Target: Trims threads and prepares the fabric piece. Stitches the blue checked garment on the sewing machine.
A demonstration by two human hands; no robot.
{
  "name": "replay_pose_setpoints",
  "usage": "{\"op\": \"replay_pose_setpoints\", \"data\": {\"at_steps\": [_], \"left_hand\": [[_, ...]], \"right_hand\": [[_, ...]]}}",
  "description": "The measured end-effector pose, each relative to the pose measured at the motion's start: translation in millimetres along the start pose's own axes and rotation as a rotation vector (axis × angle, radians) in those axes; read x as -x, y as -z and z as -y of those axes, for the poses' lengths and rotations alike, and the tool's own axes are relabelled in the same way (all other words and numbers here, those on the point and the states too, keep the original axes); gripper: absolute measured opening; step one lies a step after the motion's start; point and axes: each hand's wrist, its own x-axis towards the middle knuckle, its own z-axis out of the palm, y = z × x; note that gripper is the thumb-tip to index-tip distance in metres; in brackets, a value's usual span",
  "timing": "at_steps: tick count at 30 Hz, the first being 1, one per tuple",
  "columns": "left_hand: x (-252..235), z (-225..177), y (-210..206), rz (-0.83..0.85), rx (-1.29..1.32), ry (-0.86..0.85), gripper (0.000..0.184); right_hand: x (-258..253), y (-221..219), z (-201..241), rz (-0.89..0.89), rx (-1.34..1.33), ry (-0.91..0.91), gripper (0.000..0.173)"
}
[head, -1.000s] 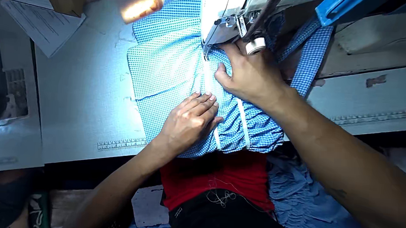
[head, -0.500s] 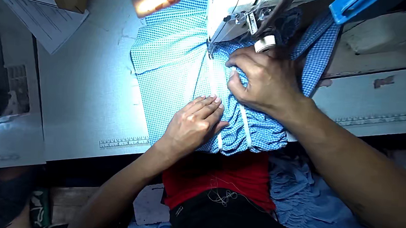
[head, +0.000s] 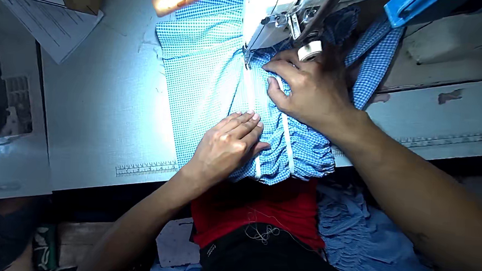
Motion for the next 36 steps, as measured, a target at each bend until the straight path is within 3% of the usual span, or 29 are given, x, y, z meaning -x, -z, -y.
{"op": "replay_pose_setpoints", "data": {"at_steps": [7,11,14,16,17,20,21,23,29,36], "left_hand": [[-1,5,0,0.003,-0.004,-0.02,0.036],[-8,20,12,-0.008,0.175,-0.015,0.028],[-42,61,29,-0.289,0.301,0.265,0.024],[-76,101,38,-0.269,0.235,0.47,0.028],[-93,120,37,-0.204,0.221,0.486,0.036],[-130,144,24,0.031,0.071,0.406,0.057],[-137,141,26,0.071,0.052,0.383,0.051],[-141,147,21,0.01,0.074,0.32,0.031],[-142,177,25,-0.148,0.253,0.468,0.038],[-144,179,25,-0.153,0.323,0.433,0.034]], "right_hand": [[-17,0,-10,-0.065,0.065,-0.025,0.038],[-5,17,27,-0.059,0.047,-0.093,0.032],[14,17,50,-0.012,-0.116,-0.056,0.027],[19,11,50,0.012,-0.118,-0.055,0.028],[17,10,47,0.022,-0.096,-0.05,0.028],[7,11,40,0.061,-0.029,-0.037,0.029],[2,11,37,0.064,-0.021,-0.027,0.03],[-4,12,32,0.075,-0.004,-0.006,0.031],[-8,10,30,0.085,-0.005,-0.065,0.035],[-4,3,32,0.025,0.009,-0.077,0.033]]}}
